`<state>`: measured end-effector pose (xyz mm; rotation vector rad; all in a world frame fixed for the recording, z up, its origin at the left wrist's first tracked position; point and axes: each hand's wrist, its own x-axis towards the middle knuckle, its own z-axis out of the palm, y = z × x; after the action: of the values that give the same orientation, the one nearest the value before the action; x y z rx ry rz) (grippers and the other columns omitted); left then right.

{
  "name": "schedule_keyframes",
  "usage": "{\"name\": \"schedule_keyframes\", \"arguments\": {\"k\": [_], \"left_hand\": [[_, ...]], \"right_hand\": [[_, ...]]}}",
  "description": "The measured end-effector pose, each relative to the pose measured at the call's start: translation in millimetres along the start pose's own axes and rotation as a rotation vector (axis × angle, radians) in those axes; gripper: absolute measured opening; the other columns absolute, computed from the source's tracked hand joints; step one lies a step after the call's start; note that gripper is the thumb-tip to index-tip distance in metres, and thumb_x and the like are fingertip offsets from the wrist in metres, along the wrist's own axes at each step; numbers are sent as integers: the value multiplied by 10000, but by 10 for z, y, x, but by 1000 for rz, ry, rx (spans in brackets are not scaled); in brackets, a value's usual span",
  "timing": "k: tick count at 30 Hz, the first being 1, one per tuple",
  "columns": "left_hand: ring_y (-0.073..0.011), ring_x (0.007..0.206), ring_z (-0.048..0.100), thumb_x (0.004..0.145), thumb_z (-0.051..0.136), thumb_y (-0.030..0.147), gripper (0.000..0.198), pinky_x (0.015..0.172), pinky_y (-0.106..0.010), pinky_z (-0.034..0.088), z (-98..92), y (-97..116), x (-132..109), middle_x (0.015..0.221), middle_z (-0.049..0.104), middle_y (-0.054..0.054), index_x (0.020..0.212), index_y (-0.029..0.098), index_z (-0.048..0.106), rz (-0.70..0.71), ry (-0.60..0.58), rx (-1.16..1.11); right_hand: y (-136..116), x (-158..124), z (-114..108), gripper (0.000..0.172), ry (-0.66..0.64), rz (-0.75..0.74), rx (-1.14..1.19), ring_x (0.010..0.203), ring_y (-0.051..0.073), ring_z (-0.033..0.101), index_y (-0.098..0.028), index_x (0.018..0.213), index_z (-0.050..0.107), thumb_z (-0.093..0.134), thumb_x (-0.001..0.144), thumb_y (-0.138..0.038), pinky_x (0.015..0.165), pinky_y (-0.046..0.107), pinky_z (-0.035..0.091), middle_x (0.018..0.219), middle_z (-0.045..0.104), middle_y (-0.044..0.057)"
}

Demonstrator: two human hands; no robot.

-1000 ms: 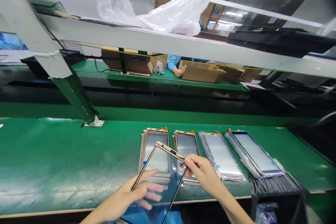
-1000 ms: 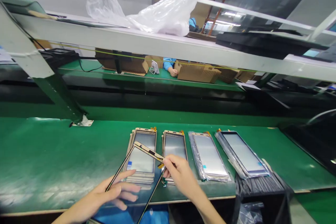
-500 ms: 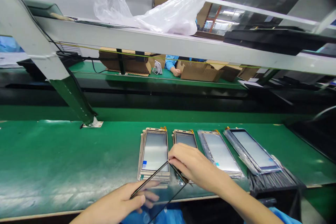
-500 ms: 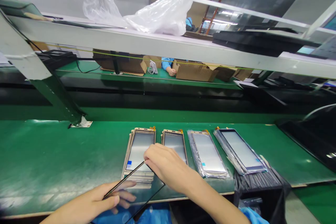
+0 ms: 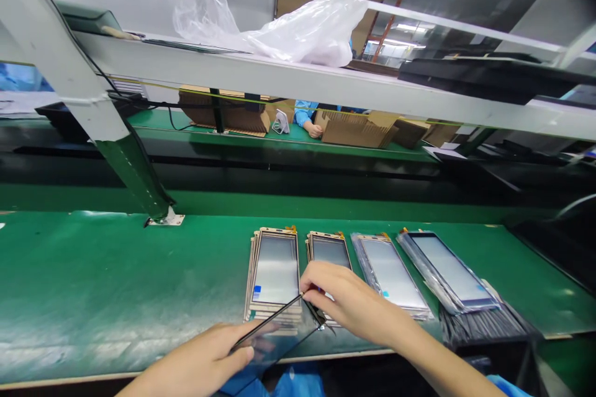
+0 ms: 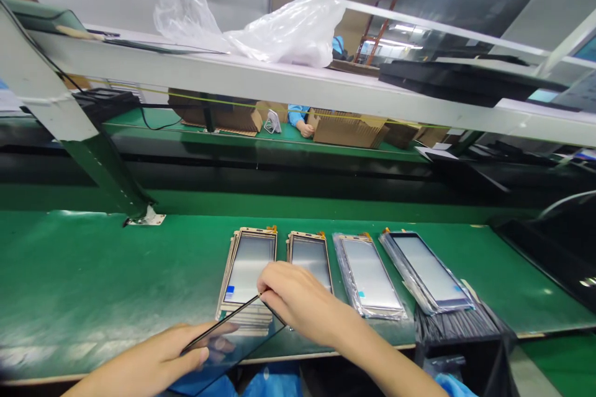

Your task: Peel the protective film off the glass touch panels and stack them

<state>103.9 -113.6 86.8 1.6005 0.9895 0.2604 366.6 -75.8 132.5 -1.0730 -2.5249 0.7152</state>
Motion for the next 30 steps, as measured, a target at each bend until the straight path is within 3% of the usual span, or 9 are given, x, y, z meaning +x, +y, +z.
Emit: {"name": "schedule_keyframes", "arguments": {"k": [7,13,15,18,21,23,27,28,30], "left_hand": [[-244,1051,612,892,482,259,427,920,-295,456,-3,24,-10,1164,684,35,1314,308,523,4,-35,-121],[-236,1011,648,901,513,365,442,789,-300,516,0,-105,65,1154,684,-99,1322,231,510,-31,-230,-459],[-250,1003,660,875,553,432,507,756,-305,521,-24,-204,112,1162,675,-141,1332,222,489,-10,-269,-566],[-279,994,669,839,597,465,572,712,-312,531,-83,-305,165,1153,675,-164,1337,213,471,-4,-272,-670],[-290,1002,665,845,597,419,570,718,-326,538,-162,-334,182,1158,672,-160,1349,199,450,-18,-254,-718],[-293,1009,662,849,587,403,571,729,-333,540,-214,-336,180,1161,670,-160,1356,188,436,-41,-217,-731],[-285,1017,657,853,573,419,573,734,-323,540,-261,-326,179,1169,666,-151,1363,204,425,-54,-157,-681],[-281,1021,655,858,566,425,568,744,-324,538,-253,-312,181,1174,663,-150,1363,205,428,-54,-160,-647],[-272,1025,649,868,550,431,551,770,-330,530,-215,-263,183,1179,660,-151,1356,196,445,-57,-179,-554]], "right_hand": [[72,-39,120,245,97,-250,-234,693,147,493,-177,850,517,310,979,-158,617,250,399,763,581,42],[165,-91,217,292,303,-304,-340,708,165,534,-193,861,559,290,970,-163,601,270,413,824,623,76],[169,-160,258,254,336,-259,-182,726,174,563,-211,847,551,325,963,-200,631,286,440,835,637,76],[137,-332,294,171,332,-88,308,739,169,618,-234,843,494,369,959,-243,630,285,481,915,654,77],[112,-586,229,161,372,139,790,578,162,612,-253,809,423,421,958,-315,523,279,472,742,656,31],[131,-770,109,195,526,217,887,467,158,547,-265,787,424,497,925,-382,461,281,426,577,592,-11],[226,-910,-150,151,968,251,685,419,155,449,-313,813,467,571,879,-400,416,290,351,527,502,-33],[242,-859,-174,111,1020,262,552,480,167,489,-323,847,487,586,872,-367,460,304,390,588,530,-23],[250,-662,-154,127,896,228,282,647,183,555,-323,952,527,601,858,-282,603,328,459,744,575,-3]]}}
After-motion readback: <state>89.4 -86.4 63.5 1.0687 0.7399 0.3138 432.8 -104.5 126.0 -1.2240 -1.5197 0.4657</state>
